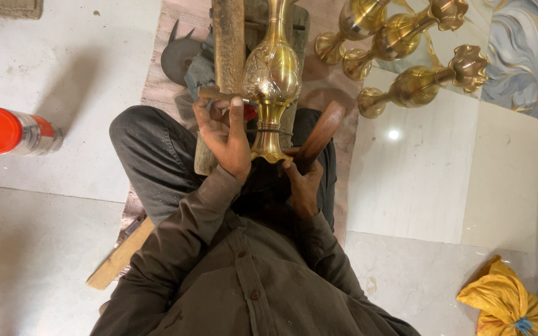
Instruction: The person sits on the floor with a brass vase clamped to a wooden support and engraves a decorative pattern into its surface, holding a chisel against the metal and striking it with a wooden mallet. They reposition the chisel repeatedly to work different areas of the pattern.
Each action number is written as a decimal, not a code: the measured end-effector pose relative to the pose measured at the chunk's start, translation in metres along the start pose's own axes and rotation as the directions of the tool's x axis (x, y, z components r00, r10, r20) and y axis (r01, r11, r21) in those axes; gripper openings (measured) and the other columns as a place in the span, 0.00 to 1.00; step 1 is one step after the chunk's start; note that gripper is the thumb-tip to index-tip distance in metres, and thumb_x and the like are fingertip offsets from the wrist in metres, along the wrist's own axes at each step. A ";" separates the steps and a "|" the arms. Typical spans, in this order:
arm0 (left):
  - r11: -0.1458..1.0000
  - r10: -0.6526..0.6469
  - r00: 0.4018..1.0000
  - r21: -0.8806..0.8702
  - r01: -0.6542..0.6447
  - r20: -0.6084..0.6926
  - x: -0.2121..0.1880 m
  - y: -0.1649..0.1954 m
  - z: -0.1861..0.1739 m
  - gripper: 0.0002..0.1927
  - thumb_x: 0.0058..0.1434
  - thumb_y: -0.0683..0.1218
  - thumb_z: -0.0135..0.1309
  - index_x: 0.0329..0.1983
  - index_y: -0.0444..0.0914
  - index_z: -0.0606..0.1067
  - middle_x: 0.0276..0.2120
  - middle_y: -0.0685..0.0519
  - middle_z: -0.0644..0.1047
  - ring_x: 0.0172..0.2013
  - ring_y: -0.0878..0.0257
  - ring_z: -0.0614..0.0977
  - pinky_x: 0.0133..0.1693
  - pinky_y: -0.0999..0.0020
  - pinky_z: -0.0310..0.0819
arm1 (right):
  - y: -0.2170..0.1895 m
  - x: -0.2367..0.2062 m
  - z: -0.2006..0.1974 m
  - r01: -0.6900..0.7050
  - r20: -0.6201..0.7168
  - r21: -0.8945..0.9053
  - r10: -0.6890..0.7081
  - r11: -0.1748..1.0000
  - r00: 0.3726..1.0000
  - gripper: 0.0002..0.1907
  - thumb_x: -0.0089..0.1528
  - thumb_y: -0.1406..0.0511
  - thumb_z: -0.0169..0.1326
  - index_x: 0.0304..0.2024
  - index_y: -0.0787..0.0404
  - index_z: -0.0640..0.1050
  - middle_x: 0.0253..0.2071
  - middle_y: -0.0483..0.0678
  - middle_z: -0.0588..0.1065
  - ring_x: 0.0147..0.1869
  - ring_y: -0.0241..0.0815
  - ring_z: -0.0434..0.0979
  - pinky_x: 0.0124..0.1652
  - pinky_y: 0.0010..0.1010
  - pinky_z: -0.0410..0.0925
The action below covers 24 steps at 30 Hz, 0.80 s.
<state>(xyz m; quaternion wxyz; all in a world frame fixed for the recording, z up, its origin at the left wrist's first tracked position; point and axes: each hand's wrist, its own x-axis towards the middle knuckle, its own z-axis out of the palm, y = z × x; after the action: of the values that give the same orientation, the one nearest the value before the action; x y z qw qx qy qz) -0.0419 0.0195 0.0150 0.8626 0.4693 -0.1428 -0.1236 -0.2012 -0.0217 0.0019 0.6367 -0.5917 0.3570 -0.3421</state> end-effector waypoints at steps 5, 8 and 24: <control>0.997 -0.014 0.997 -0.082 0.008 -0.073 0.009 -0.010 -0.005 0.20 0.74 0.38 0.56 0.63 0.34 0.62 0.43 0.51 0.76 0.46 0.67 0.77 0.47 0.72 0.76 | -0.001 0.000 0.003 0.023 -0.045 -0.049 -0.025 0.999 0.999 0.15 0.62 0.65 0.67 0.45 0.67 0.79 0.32 0.42 0.75 0.33 0.30 0.72 0.35 0.23 0.65; 0.997 -0.011 0.998 -0.078 0.005 -0.070 0.016 -0.009 -0.012 0.17 0.73 0.38 0.56 0.60 0.34 0.64 0.41 0.51 0.76 0.43 0.66 0.78 0.44 0.71 0.79 | -0.001 0.000 0.005 0.117 0.017 -0.058 -0.116 0.991 0.993 0.14 0.61 0.66 0.67 0.45 0.65 0.79 0.39 0.41 0.80 0.42 0.30 0.78 0.44 0.23 0.70; 0.998 -0.055 0.998 -0.007 0.055 -0.013 0.011 -0.010 -0.010 0.19 0.70 0.39 0.57 0.59 0.32 0.63 0.38 0.51 0.77 0.42 0.66 0.80 0.42 0.75 0.78 | 0.003 -0.004 -0.003 0.081 0.025 -0.049 -0.079 0.996 0.997 0.15 0.61 0.66 0.67 0.46 0.66 0.79 0.36 0.45 0.78 0.40 0.32 0.79 0.41 0.24 0.72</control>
<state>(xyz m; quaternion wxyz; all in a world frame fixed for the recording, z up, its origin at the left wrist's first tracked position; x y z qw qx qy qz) -0.0289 0.0182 0.0028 0.8614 0.4709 -0.1236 -0.1446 -0.2057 -0.0192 -0.0005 0.6117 -0.6250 0.3341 -0.3516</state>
